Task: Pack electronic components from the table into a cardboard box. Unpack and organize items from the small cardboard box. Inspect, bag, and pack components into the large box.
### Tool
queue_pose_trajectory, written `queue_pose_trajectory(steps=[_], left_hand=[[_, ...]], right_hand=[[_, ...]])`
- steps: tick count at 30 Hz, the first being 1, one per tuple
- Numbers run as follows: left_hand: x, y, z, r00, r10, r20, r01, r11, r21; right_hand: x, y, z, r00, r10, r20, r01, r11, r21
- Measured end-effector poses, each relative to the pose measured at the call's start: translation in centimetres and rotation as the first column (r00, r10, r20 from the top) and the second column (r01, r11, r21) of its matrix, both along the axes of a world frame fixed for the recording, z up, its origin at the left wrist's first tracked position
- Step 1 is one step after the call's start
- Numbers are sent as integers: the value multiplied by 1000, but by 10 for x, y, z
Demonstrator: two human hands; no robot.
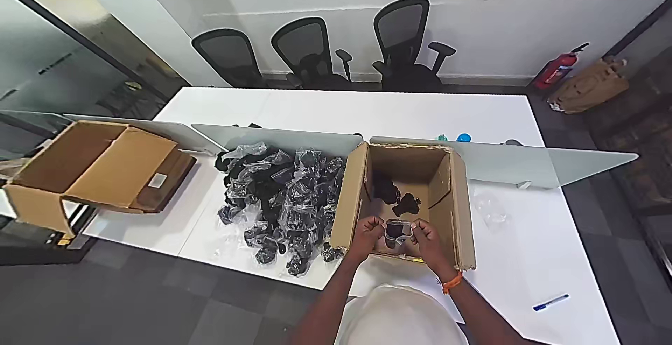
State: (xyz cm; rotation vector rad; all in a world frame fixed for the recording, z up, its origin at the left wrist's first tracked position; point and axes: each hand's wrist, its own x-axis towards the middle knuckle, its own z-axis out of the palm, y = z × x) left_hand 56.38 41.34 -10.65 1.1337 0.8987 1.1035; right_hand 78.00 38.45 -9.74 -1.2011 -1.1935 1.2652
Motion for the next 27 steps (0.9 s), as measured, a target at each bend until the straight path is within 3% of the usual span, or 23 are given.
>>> queue_pose_trajectory(steps=[4, 8, 11, 13, 17, 20, 22, 25, 27], left_hand=[[0, -1, 0, 1000, 2, 10, -2, 1000, -4], [2, -4, 9, 994, -70, -78, 71, 997, 12], [11, -8, 16, 976, -143, -162, 164, 979, 124], [20, -10, 24, 948, -187, -256, 248, 942, 228], [33, -13, 45, 866, -231, -444, 367, 896, 250], [29, -10, 44, 910, -73, -407, 220, 920, 325], [18, -5, 38, 928, 23, -371, 128, 917, 377], [2, -4, 30, 933, -92, -349, 232, 893, 386], [1, -10, 29, 917, -203, -345, 324, 882, 343]], right_hand=[[-7, -7, -2, 962, -113, 250, 75, 985, 156], [-14, -13, -5, 824, -122, 553, -114, 921, 373], [-17, -13, -8, 746, -44, 665, -210, 932, 296], [-15, -11, -8, 760, 49, 648, -208, 963, 170], [-13, -10, -2, 852, 133, 507, -219, 969, 113], [-11, -5, 8, 949, 168, 267, -191, 980, 61], [-3, -4, 10, 992, 126, 11, -126, 992, -11], [11, -11, 18, 892, -50, -449, -91, 954, -287], [16, -16, 29, 812, -112, -573, -173, 891, -419]])
